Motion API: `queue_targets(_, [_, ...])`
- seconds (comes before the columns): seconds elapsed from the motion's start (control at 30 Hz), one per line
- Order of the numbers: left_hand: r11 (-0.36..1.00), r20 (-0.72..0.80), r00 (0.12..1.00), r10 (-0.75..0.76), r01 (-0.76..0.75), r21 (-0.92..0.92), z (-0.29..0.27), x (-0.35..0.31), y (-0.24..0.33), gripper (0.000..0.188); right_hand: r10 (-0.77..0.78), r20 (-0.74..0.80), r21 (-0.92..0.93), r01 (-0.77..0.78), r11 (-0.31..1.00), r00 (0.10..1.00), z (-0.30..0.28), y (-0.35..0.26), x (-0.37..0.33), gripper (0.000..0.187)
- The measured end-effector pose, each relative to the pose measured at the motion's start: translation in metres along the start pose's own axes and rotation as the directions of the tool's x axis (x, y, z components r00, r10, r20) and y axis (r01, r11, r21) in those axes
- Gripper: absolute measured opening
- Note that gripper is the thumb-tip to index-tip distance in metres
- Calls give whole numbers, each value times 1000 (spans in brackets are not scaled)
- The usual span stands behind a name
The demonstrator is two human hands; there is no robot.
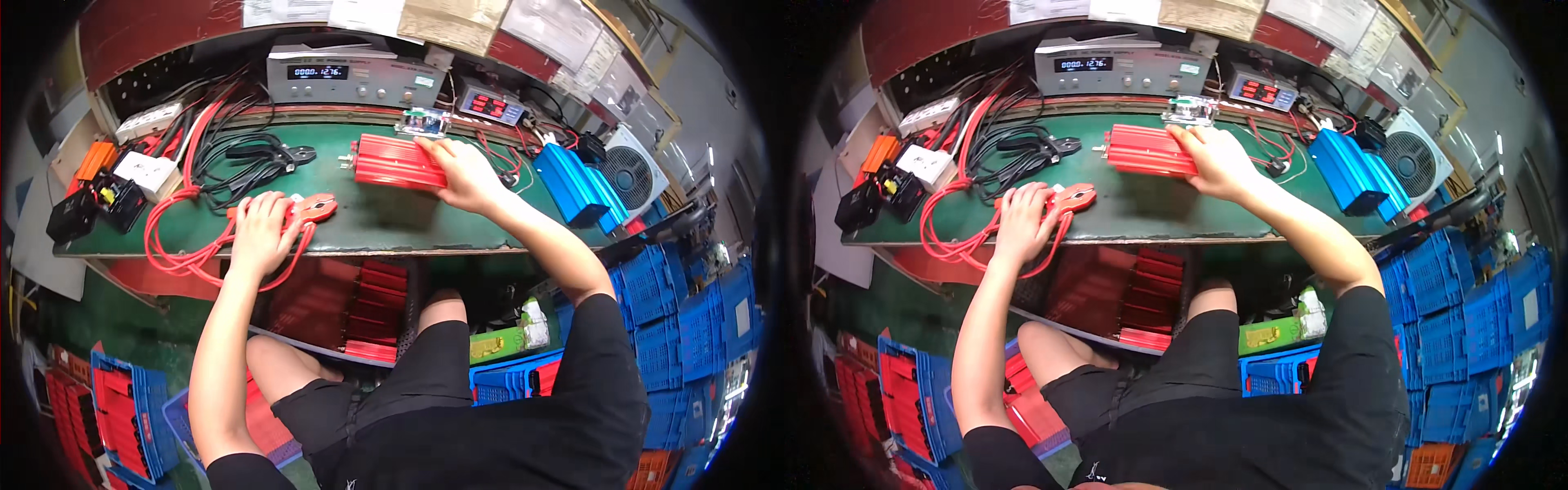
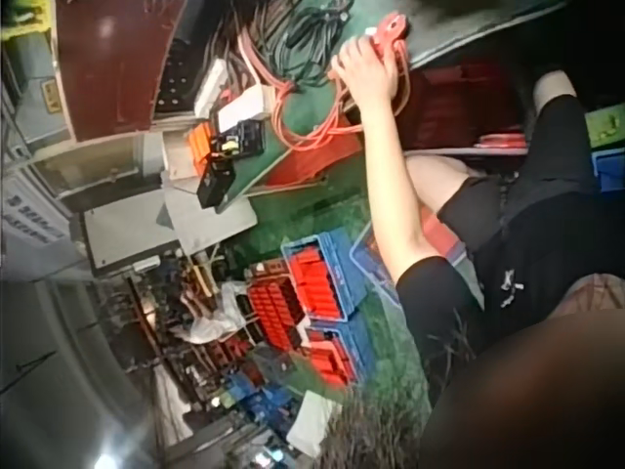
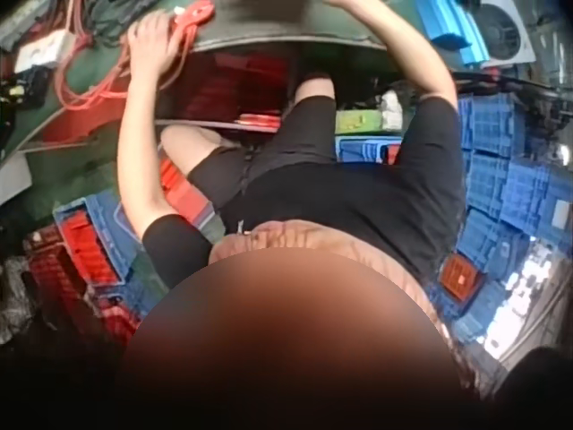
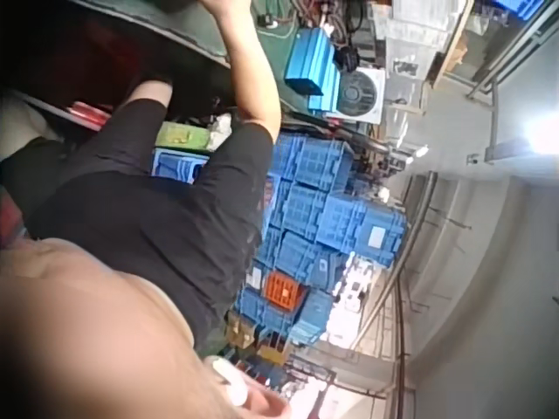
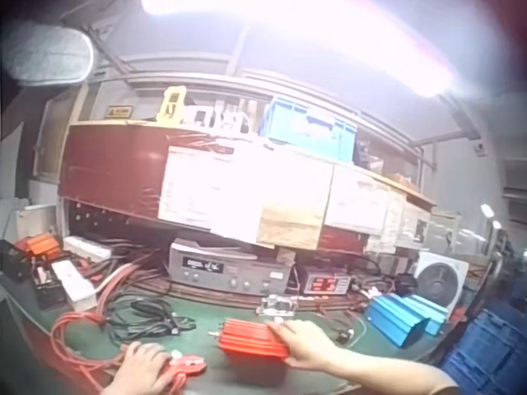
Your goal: Testing red electronic units by connecting them to power leads and monitoring the output on a digital display.
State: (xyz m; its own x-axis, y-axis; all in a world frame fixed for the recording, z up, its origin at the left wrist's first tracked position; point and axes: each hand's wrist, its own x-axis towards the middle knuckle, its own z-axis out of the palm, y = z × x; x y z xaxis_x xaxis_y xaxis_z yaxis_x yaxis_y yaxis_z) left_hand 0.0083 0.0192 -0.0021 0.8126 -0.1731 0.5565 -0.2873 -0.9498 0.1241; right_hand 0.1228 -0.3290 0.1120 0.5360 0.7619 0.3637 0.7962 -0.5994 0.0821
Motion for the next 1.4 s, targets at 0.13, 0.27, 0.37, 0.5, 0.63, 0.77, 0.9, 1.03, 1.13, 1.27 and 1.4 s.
queue_targets(0.13, [1000,-21,1000,-8,8,-14,3,-8,-3,37,-82,-158,-95,68,993,984,41,5,6,82])
queue_targets(0.27, [1000,18,1000,-14,14,-2,-5,-2,3,37,-138,-112,-8,138,990,984,59,3,-19,68])
queue_targets(0.37, [1000,40,999,-12,12,8,-8,-6,1,37,-127,-31,249,130,960,991,59,2,-32,44])
queue_targets(0.5, [1000,58,998,-14,13,21,-8,-1,2,36,464,-136,633,-283,720,875,101,53,-47,46])
queue_targets(0.63, [1000,68,998,-1,-1,25,1,-2,2,37,291,-12,247,-279,928,957,119,97,-81,44])
queue_targets(0.77, [999,62,998,-2,0,33,0,-1,2,37,289,69,127,-296,947,955,105,130,-117,41])
queue_targets(0.9, [998,82,997,3,-8,69,-6,-2,1,38,416,-83,252,-385,888,906,96,110,-89,34])
queue_targets(1.03, [998,104,995,1,-7,62,-10,-3,-2,37,295,-108,627,-165,761,949,89,62,-8,47])
queue_targets(1.13, [999,113,993,26,-29,31,-2,2,0,38,453,-237,928,62,367,859,157,86,17,54])
queue_targets(1.27, [995,105,993,-44,53,-84,-6,-5,-2,34,653,45,999,-19,-46,756,181,74,30,61])
queue_targets(1.4, [981,39,993,-110,115,-155,-6,17,-18,28,620,29,986,-124,110,784,185,87,21,63])
